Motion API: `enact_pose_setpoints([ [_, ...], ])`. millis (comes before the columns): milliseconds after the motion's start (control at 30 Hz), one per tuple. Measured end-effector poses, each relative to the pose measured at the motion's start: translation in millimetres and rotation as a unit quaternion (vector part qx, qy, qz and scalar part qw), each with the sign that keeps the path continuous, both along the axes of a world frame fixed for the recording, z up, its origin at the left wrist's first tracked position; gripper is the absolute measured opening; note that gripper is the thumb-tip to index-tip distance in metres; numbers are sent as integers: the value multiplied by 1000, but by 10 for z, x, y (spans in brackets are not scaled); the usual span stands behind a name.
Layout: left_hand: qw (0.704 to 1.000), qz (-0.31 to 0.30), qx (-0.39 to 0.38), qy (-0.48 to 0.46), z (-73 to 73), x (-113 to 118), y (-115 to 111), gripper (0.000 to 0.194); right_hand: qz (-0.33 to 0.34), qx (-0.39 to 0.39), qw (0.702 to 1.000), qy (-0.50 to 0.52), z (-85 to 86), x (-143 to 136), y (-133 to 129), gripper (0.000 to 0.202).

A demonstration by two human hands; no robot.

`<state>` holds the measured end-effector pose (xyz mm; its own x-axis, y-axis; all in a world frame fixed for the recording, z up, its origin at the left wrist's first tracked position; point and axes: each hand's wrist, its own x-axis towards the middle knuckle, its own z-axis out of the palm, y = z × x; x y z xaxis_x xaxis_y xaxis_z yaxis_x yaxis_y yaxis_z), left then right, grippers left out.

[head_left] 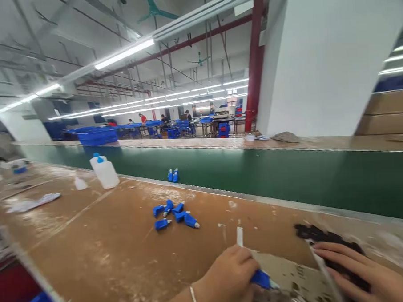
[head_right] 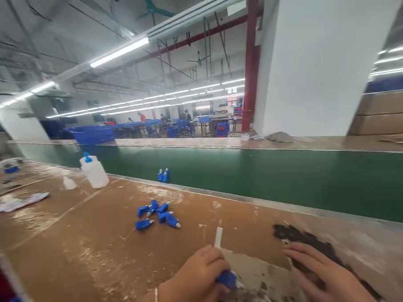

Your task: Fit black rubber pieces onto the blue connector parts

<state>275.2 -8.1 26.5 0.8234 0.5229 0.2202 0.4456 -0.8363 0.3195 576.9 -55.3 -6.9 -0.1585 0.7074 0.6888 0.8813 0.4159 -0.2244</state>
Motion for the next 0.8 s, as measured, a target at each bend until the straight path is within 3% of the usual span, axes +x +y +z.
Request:
enact_pose_setpoints([
  [67, 980, 47, -153, -122, 136, -49, -59, 24, 54, -27, 998, -35, 242, -50, -177, 28],
  [200, 902, 99, -364, -207, 235, -76, -115, 16, 161, -85, 983, -26, 603, -420, -385, 26],
  [333, 792, 57, -536, -288, 141, -5, -112, 39, 218, -103, 970, -31, 640, -628, -464, 33],
  [400, 761, 39, -575, -299, 108, 18, -104, 43, 238, -113, 964, -26, 561, -640, -460, 33],
  [600, 750, 49, -587, -300, 152, 7, -122, 41, 245, -136, 960, 12, 348, -627, -431, 34],
  [800, 751, 34, -585, -304, 184, 8, -132, 37, 238, -158, 958, 1, 484, -665, -449, 36],
])
